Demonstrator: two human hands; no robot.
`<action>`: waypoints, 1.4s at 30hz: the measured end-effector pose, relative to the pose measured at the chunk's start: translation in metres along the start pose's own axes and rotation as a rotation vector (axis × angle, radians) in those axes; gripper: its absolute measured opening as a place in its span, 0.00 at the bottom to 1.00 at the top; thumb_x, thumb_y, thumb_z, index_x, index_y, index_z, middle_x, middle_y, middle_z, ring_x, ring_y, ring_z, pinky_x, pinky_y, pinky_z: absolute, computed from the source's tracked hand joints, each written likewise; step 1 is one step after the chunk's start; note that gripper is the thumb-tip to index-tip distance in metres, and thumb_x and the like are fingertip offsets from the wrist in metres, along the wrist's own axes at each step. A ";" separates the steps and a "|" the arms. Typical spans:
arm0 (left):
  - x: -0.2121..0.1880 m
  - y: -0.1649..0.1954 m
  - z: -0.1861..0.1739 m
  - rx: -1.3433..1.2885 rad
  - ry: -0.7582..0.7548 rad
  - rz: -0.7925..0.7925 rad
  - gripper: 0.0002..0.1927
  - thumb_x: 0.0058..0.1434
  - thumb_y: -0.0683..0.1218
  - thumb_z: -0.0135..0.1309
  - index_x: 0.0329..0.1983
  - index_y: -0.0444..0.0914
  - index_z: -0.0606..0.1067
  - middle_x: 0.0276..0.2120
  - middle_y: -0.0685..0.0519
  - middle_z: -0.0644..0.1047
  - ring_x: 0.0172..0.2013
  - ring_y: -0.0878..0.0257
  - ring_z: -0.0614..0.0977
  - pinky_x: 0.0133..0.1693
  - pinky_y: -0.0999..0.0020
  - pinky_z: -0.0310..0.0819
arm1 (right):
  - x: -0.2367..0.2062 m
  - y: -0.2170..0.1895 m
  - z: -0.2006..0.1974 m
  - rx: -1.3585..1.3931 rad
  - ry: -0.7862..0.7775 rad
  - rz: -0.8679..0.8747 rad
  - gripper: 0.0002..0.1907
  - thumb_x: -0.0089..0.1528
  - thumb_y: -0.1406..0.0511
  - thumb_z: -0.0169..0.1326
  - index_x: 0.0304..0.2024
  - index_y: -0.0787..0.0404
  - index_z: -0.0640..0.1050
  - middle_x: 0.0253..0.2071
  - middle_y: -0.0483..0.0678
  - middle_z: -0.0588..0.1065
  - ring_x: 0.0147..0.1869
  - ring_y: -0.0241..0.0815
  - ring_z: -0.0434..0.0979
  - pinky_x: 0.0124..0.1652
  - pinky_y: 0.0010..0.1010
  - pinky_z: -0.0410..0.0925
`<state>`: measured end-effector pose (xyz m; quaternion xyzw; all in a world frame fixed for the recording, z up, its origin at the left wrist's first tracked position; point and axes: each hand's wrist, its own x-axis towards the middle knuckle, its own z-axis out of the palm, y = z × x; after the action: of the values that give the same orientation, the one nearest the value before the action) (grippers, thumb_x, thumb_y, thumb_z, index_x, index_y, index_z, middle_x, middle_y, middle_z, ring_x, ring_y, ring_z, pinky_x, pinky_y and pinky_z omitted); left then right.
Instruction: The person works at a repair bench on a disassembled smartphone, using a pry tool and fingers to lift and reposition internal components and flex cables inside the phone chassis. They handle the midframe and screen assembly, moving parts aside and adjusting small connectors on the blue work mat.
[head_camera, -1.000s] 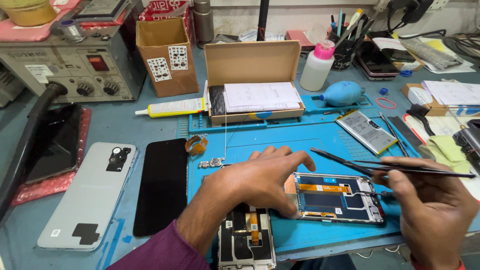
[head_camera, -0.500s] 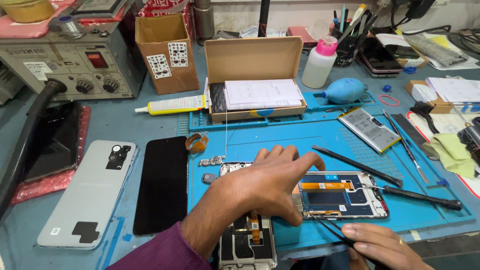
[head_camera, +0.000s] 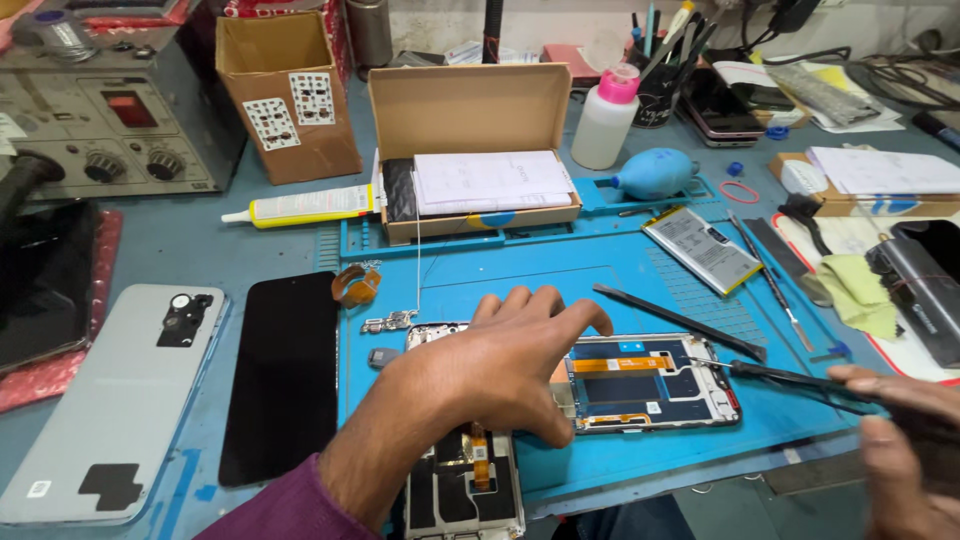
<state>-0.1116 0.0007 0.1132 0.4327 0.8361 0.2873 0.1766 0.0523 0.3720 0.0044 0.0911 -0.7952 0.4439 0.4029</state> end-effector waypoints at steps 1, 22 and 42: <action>0.001 0.001 -0.001 0.000 -0.016 -0.019 0.50 0.35 0.51 0.68 0.66 0.50 0.65 0.49 0.48 0.70 0.55 0.48 0.68 0.55 0.55 0.61 | 0.009 0.004 -0.010 0.010 -0.018 -0.006 0.05 0.77 0.69 0.49 0.53 0.66 0.70 0.47 0.52 0.73 0.55 0.43 0.77 0.62 0.31 0.70; -0.001 0.014 -0.007 0.017 -0.058 -0.039 0.47 0.38 0.50 0.66 0.66 0.50 0.65 0.51 0.49 0.69 0.59 0.49 0.67 0.58 0.57 0.60 | 0.145 -0.051 0.027 -0.983 -0.257 0.311 0.24 0.55 0.52 0.66 0.46 0.60 0.84 0.36 0.53 0.79 0.39 0.56 0.80 0.38 0.44 0.71; 0.000 0.012 -0.008 -0.019 -0.135 -0.066 0.49 0.38 0.50 0.67 0.68 0.52 0.64 0.53 0.49 0.68 0.62 0.50 0.64 0.61 0.57 0.58 | 0.146 -0.045 0.016 -0.912 -0.220 0.584 0.16 0.55 0.57 0.65 0.39 0.62 0.86 0.40 0.56 0.84 0.42 0.51 0.85 0.46 0.39 0.74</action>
<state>-0.1084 0.0035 0.1272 0.4218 0.8333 0.2592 0.2461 -0.0303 0.3646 0.1340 -0.2710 -0.9366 0.1355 0.1762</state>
